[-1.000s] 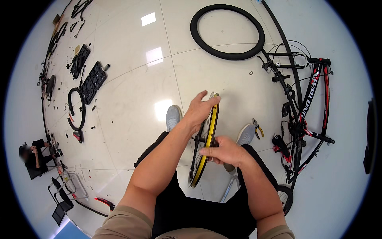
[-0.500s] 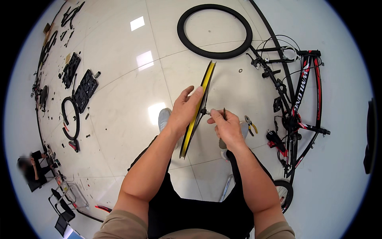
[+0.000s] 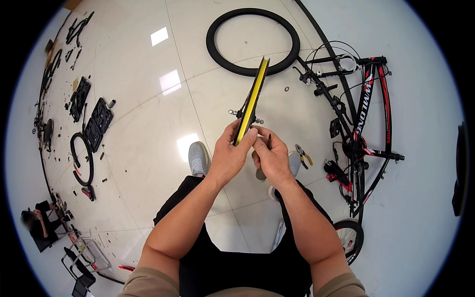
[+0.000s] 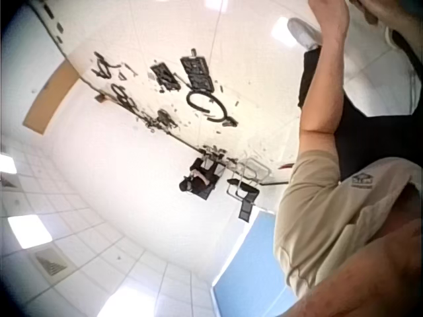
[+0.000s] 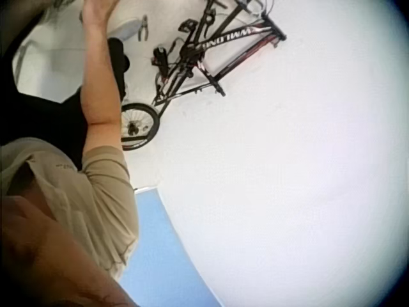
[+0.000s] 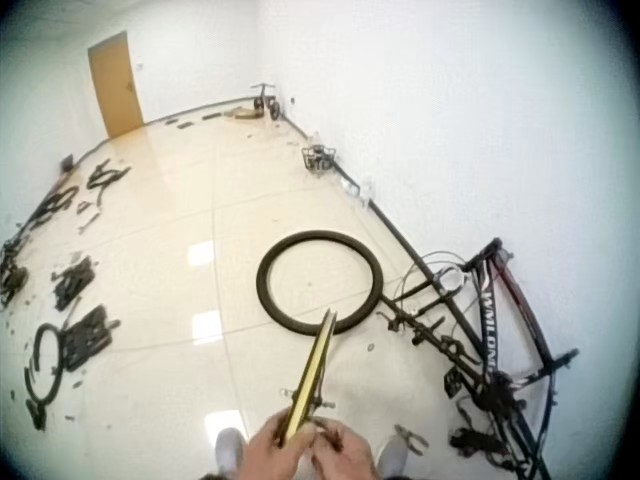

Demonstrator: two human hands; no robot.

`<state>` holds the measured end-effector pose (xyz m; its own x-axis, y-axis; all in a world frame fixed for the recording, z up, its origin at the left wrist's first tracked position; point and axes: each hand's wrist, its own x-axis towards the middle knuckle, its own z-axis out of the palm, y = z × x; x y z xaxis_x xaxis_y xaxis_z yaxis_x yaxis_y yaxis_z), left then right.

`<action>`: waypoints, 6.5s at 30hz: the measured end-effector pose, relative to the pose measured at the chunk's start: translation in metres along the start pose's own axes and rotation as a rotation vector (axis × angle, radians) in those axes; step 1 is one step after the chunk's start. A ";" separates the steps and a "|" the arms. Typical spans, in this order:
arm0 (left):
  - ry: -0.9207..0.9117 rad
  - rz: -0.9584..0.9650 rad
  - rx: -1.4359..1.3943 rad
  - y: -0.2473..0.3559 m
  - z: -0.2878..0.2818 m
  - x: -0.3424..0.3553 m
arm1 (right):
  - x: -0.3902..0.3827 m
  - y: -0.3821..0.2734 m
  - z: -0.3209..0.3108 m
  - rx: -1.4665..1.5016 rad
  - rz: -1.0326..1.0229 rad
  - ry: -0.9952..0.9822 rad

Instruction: The person removes a bicycle tire from a wheel, places the tire on the floor, and then uses a tool to adjust the wheel rim. The person then picks up another tire and begins to mount it onto the wheel.

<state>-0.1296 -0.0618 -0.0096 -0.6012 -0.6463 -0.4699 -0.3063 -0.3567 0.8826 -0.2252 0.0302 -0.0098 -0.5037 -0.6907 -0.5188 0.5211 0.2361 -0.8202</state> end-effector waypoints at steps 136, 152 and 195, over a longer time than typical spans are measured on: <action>0.219 -0.166 -0.702 0.034 -0.063 0.021 | -0.075 0.037 -0.072 0.162 0.590 0.312; 0.209 -0.200 -0.730 0.029 -0.061 0.021 | -0.053 0.034 -0.056 0.251 0.452 0.319; 0.287 -0.141 -0.781 0.027 -0.066 0.021 | -0.063 0.027 -0.026 0.226 0.409 0.175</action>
<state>-0.1015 -0.1294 0.0034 -0.3520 -0.6697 -0.6539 0.2973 -0.7424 0.6003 -0.1977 0.0983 -0.0051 -0.3252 -0.4430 -0.8355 0.8266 0.2959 -0.4787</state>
